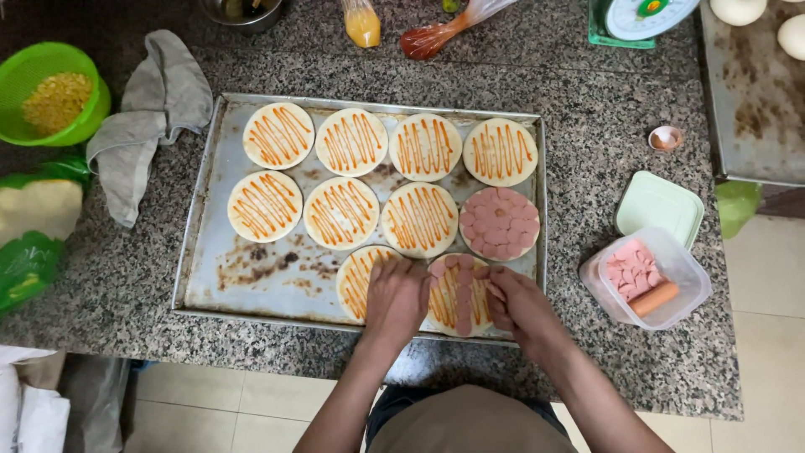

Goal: The person places slices of processed meat onto small, round dough bases arranged on a baking tray. The dough bases are already topped with a drizzle of sauce. The person uses their hands to pick up the meat slices from a container and arrange them on the dough.

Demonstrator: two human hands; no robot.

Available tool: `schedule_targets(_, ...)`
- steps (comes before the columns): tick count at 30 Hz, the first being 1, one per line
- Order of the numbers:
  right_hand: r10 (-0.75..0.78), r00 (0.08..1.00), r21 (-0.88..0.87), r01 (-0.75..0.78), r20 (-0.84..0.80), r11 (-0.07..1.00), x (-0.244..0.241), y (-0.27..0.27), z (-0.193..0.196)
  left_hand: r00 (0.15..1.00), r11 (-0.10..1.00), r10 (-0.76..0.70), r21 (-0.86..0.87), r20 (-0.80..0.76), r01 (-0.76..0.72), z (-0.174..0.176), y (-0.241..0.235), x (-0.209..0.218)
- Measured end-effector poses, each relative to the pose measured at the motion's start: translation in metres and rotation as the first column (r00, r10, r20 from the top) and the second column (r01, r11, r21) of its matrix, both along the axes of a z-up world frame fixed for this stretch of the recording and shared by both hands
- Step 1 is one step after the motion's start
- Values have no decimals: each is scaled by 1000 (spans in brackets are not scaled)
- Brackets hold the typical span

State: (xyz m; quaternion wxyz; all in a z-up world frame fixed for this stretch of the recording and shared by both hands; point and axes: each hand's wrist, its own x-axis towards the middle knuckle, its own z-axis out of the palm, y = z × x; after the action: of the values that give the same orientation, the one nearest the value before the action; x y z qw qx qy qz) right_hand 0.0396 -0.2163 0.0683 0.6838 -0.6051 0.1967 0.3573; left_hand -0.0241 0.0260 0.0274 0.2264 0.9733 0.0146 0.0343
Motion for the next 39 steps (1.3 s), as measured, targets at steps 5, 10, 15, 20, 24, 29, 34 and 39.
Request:
schedule_targets(5, 65, 996, -1, -66, 59, 998, 1, -5, 2, 998, 998, 64, 11, 17, -64, -12, -3, -5)
schedule_targets(10, -52, 998, -15, 52, 42, 999, -1, -1, -19, 993, 994, 103, 24, 54, -104, -16, -7, -6)
schedule_targets(15, -49, 998, 82, 45, 36, 996, -1, -1, -24, 988, 987, 145, 60, 60, -149, 0, -10, -6)
schedule_targets(20, -67, 997, 75, 64, 33, 995, -3, 18, 26, 986, 988, 151, 18, 66, -152, 15, -13, -7)
schedule_targets(24, -57, 998, 69, 55, 26, 996, -6, 26, 35, 997, 955, 25, -297, 75, -1, 33, -20, -11)
schedule_targets(29, 86, 996, 54, -88, 33, 995, -6, 21, 8, 963, 975, -135, -144, 233, 172, 59, -18, -13)
schedule_targets(34, 279, 954, -25, -278, 105, 960, -5, 22, 29, 933, 979, -188, -11, 306, 201, 55, -18, -19)
schedule_targets(39, 258, 961, -61, -253, 98, 965, -7, 28, 42, 899, 965, -260, 67, 353, 253, 64, -14, -20)
